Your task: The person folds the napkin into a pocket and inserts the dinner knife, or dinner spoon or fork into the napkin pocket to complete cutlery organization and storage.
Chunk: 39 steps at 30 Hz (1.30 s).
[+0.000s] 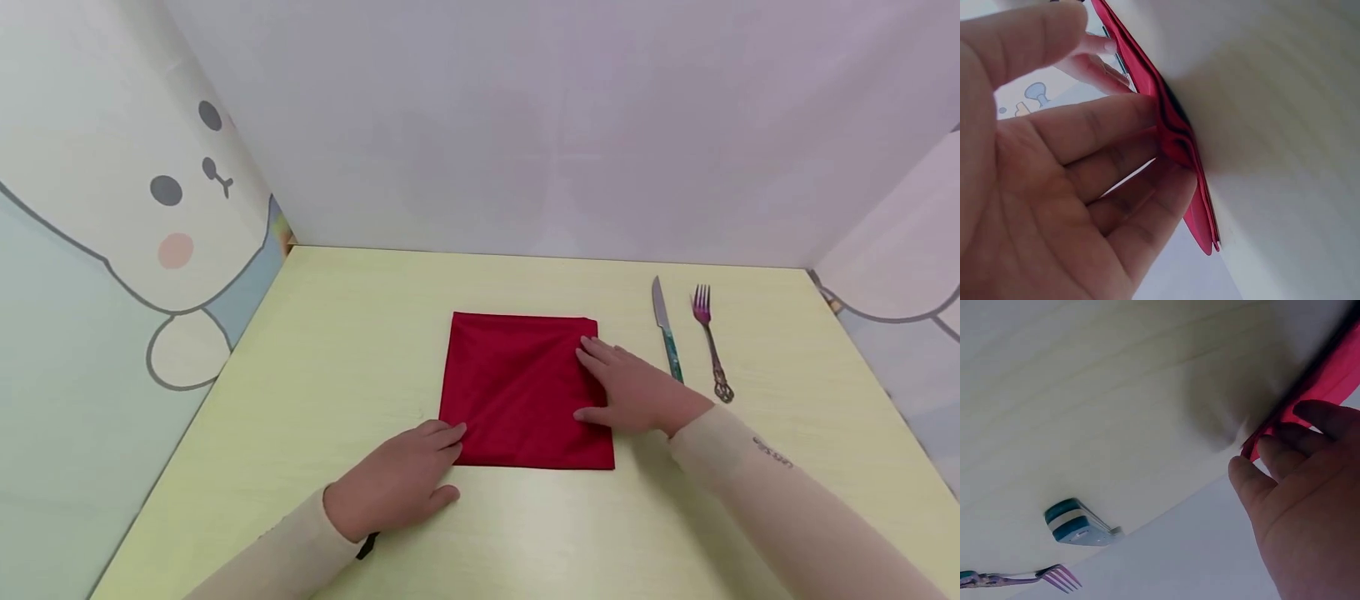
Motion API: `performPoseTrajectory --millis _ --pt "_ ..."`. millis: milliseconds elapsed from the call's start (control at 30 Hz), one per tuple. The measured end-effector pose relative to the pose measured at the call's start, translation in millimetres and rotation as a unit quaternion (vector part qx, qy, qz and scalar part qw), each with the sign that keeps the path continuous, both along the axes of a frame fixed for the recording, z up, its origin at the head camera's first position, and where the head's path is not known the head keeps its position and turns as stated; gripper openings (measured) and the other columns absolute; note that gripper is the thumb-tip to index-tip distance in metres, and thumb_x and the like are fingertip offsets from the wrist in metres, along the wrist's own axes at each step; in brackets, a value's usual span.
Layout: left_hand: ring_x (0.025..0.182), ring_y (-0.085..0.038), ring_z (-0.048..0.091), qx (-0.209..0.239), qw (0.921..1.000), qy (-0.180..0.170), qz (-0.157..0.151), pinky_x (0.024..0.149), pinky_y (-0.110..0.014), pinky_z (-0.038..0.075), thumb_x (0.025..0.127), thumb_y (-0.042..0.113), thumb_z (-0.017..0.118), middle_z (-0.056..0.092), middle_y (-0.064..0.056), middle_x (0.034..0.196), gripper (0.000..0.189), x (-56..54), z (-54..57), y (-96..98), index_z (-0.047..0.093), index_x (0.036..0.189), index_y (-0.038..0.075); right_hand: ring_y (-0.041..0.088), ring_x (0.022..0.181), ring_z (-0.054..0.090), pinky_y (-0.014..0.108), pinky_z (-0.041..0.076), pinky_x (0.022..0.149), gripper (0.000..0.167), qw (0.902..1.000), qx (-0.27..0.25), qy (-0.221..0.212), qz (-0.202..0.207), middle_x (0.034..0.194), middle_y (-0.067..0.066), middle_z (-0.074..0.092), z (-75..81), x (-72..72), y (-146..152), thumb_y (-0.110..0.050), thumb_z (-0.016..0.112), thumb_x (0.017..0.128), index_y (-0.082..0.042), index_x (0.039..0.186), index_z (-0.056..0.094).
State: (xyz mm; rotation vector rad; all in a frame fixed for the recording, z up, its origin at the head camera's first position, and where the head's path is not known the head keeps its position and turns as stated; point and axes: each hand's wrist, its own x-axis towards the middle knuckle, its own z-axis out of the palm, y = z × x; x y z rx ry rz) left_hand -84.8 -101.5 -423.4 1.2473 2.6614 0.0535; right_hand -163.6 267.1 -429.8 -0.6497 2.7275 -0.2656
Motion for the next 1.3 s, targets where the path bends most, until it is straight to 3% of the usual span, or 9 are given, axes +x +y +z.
performPoseTrajectory --millis 200,300,467,600,733,933,1133,1300 --pt "0.135 -0.027 0.050 -0.003 1.0000 0.003 -0.001 0.112 -0.035 0.043 0.098 0.038 0.068 0.058 -0.010 0.146 0.049 -1.0 -0.9 -0.9 0.068 0.133 0.004 0.049 0.147 0.029 0.058 0.030 0.118 0.088 0.9985 -0.016 0.024 -0.046 0.161 0.029 0.030 3.5 -33.7 7 -0.040 0.072 0.097 0.009 0.157 0.030" --pt "0.136 -0.027 0.050 -0.007 1.0000 0.001 -0.001 0.112 -0.035 0.042 0.098 0.039 0.068 0.058 -0.010 0.147 0.050 -1.1 -0.4 -1.5 0.067 0.134 0.004 0.048 0.143 0.036 0.058 0.032 0.117 0.077 0.9981 -0.027 0.028 -0.047 0.155 0.030 0.040 8.2 -51.8 6 -0.030 0.073 0.098 0.010 0.153 0.037" --pt "0.137 -0.027 0.049 -0.005 1.0000 -0.001 0.001 0.113 -0.035 0.041 0.099 0.039 0.067 0.057 -0.010 0.147 0.050 -1.9 0.3 -2.8 0.067 0.136 0.004 0.042 0.124 0.055 0.054 0.044 0.107 0.051 0.9971 -0.061 0.037 -0.026 0.131 0.024 0.060 6.0 -80.2 5 -0.016 0.074 0.096 0.008 0.139 0.057" --pt "0.137 -0.027 0.049 0.003 1.0000 -0.008 0.004 0.113 -0.035 0.041 0.099 0.038 0.066 0.057 -0.010 0.148 0.050 -2.4 -0.1 -3.9 0.067 0.136 0.004 0.034 0.106 0.060 0.050 0.050 0.094 0.032 0.9934 -0.104 0.002 -0.049 0.113 0.015 0.064 5.0 -96.6 5 -0.008 0.073 0.095 0.000 0.125 0.069" --pt "0.137 -0.027 0.049 0.007 0.9998 -0.018 0.006 0.113 -0.035 0.040 0.100 0.038 0.066 0.057 -0.010 0.148 0.050 -3.0 -0.3 -4.1 0.066 0.137 0.004 0.030 0.100 0.059 0.047 0.049 0.089 0.018 0.9874 -0.128 -0.029 -0.088 0.105 0.010 0.066 4.9 -105.8 7 -0.006 0.071 0.096 -0.007 0.114 0.074" --pt "0.138 -0.027 0.048 0.013 0.9995 -0.028 0.012 0.114 -0.034 0.040 0.100 0.037 0.065 0.057 -0.010 0.148 0.050 -2.2 1.0 -5.3 0.066 0.137 0.004 0.027 0.099 0.058 0.045 0.047 0.088 0.010 0.9809 -0.164 -0.024 -0.102 0.104 0.005 0.068 5.6 -108.6 11 -0.010 0.071 0.097 -0.013 0.103 0.078" --pt "0.137 -0.026 0.049 0.021 0.9990 -0.037 0.017 0.113 -0.034 0.041 0.100 0.035 0.065 0.058 -0.010 0.147 0.048 -1.4 2.5 -8.6 0.067 0.135 0.003 0.027 0.099 0.058 0.044 0.046 0.090 0.007 0.9704 -0.214 -0.049 -0.100 0.102 0.008 0.069 4.9 -110.6 10 -0.011 0.067 0.101 -0.008 0.104 0.072" --pt "0.135 -0.026 0.050 0.035 0.9982 -0.046 0.016 0.111 -0.033 0.042 0.099 0.032 0.067 0.060 -0.010 0.144 0.045 -0.8 6.0 -8.7 0.069 0.132 0.001 0.026 0.098 0.057 0.042 0.045 0.089 0.010 0.9680 -0.215 -0.067 -0.110 0.104 0.009 0.067 2.4 -111.6 10 -0.014 0.064 0.104 -0.007 0.107 0.071"
